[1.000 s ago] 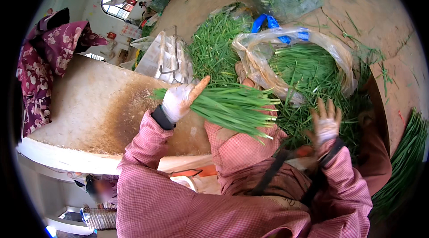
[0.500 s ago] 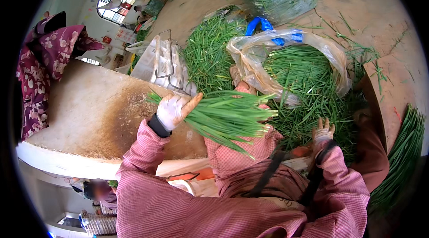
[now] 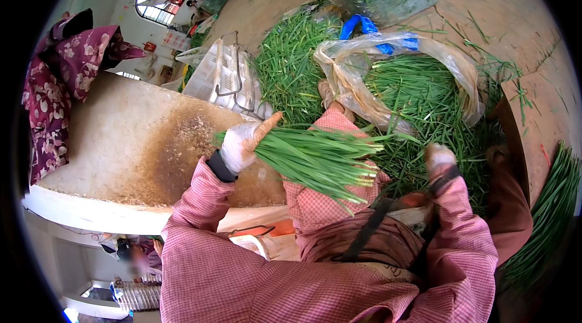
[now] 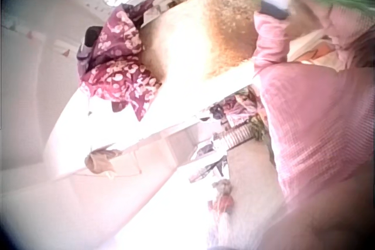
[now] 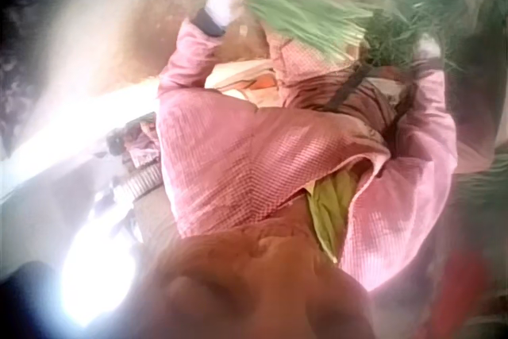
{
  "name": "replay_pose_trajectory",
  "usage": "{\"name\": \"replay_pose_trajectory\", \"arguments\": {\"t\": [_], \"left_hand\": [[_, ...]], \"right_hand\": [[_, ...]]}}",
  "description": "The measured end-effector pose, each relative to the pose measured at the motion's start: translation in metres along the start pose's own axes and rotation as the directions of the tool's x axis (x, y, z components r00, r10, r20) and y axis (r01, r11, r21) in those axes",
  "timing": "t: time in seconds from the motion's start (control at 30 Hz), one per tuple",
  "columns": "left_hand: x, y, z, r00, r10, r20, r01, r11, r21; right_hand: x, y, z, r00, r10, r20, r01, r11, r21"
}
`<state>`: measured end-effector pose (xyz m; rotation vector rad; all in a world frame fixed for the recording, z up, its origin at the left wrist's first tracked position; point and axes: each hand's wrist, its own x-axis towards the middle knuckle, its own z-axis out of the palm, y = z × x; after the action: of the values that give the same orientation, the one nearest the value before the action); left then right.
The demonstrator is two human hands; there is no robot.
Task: The person gathers loose garlic sprouts from a pile, aligns them into a neat bundle, ties the bundle with a red strap, and places it onto a finished stack.
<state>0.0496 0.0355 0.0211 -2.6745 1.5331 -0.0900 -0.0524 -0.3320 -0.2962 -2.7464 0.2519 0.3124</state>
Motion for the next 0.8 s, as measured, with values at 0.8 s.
{"name": "replay_pose_trajectory", "arguments": {"t": [0.8], "left_hand": [[-0.093,0.17,0.062,0.866,-0.346,0.362,0.42,0.895,-0.148]], "right_hand": [[-0.034,-0.208,-0.012,0.626,-0.587,-0.514,-0.471,-0.809,0.35]]}}
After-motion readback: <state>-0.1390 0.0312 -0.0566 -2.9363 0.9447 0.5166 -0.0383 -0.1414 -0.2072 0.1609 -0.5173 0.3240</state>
